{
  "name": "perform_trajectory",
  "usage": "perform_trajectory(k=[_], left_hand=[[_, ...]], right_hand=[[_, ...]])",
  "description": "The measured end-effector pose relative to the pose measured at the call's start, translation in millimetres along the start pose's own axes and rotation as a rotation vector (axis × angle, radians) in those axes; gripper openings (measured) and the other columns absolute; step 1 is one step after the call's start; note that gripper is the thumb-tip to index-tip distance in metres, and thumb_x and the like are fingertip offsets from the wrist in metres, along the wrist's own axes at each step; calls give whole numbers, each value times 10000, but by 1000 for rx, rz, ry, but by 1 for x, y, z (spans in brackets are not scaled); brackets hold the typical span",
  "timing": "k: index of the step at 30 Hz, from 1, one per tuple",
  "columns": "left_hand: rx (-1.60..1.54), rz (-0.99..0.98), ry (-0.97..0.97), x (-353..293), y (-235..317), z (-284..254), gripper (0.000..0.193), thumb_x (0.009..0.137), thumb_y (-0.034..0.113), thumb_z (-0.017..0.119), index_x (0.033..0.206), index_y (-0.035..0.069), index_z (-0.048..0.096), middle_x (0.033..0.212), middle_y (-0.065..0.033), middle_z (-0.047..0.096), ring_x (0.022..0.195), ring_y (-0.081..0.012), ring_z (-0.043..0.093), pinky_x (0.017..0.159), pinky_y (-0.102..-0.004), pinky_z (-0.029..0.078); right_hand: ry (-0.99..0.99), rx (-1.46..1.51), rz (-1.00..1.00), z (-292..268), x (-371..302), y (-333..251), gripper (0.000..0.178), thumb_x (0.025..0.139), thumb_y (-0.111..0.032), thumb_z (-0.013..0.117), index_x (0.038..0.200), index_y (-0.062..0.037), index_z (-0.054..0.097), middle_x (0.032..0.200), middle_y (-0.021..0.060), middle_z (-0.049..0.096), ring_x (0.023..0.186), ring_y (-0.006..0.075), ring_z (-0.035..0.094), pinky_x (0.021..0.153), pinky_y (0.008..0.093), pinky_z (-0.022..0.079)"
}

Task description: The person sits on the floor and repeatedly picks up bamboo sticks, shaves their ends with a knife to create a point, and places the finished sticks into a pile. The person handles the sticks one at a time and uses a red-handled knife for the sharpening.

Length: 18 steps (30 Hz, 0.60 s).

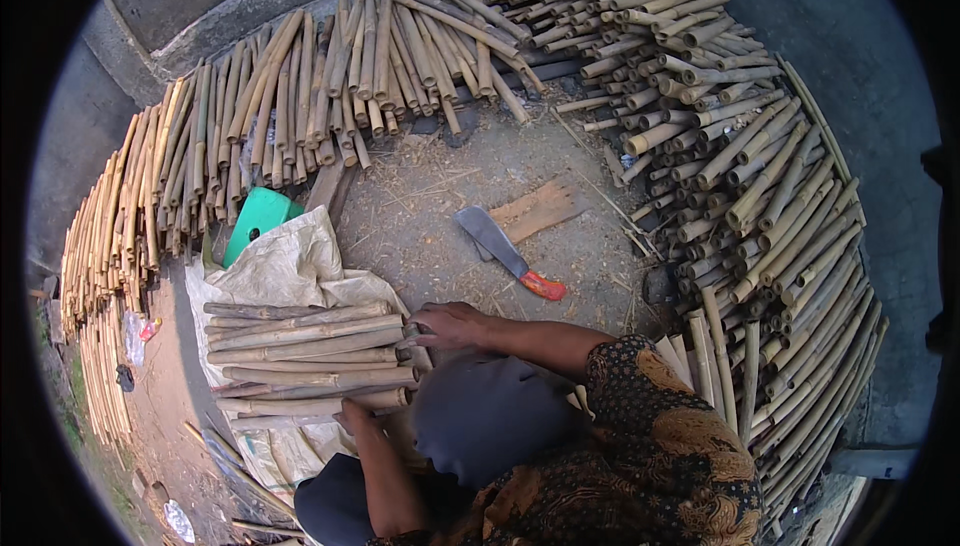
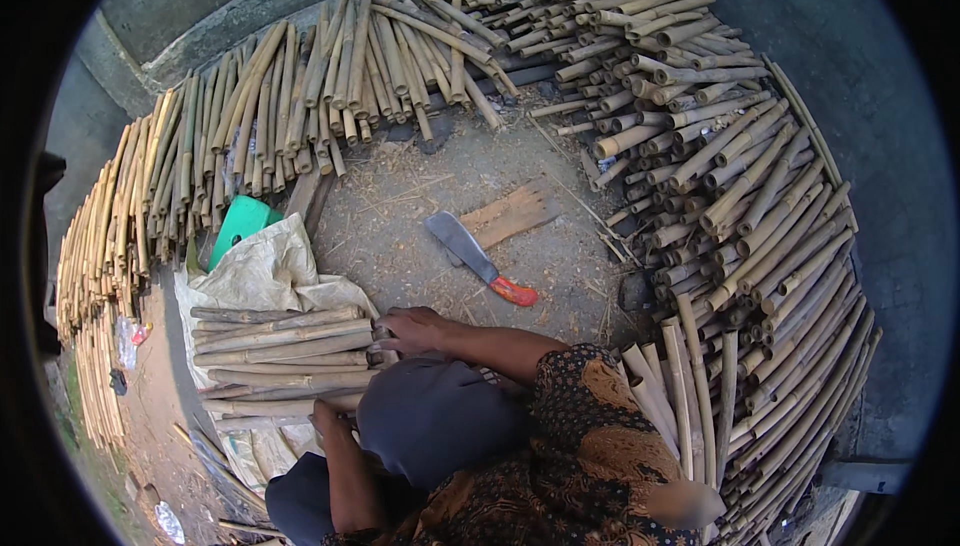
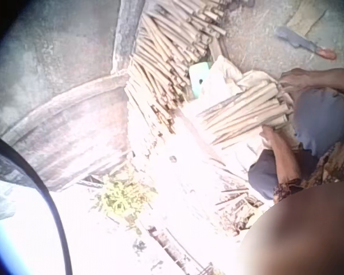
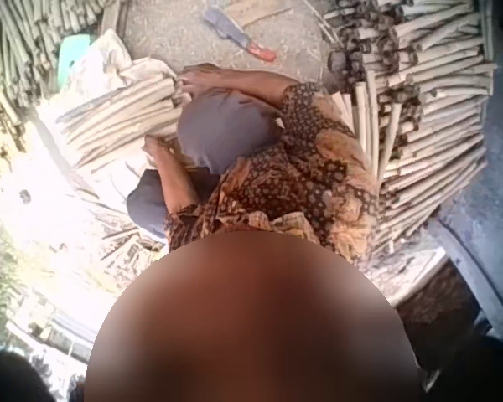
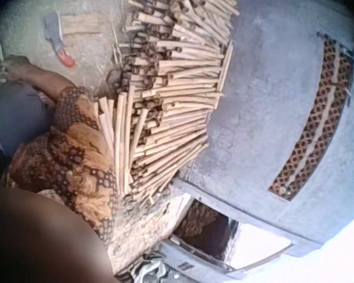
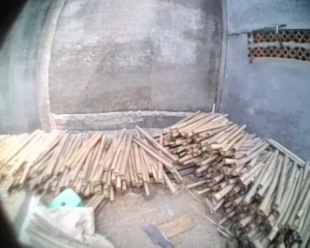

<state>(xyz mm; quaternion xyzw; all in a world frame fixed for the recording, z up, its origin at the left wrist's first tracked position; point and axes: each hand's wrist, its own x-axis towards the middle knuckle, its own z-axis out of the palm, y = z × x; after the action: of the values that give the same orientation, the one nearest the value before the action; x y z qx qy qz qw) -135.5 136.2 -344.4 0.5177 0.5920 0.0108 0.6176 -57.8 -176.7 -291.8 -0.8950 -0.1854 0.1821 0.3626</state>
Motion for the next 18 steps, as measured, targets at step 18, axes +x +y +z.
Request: perform_trajectory(k=[18], left_hand=[[542,525,340,66,66,-25,669,910,367,611,1425,-46,501,1429,-310,515,1259,-397,564,993,-505,487]], right_hand=[[1420,-406,887,-428,-159,175,640,923,-310,682,1483,-154,412,1335,251,489,1115,401,629,917,489,534]])
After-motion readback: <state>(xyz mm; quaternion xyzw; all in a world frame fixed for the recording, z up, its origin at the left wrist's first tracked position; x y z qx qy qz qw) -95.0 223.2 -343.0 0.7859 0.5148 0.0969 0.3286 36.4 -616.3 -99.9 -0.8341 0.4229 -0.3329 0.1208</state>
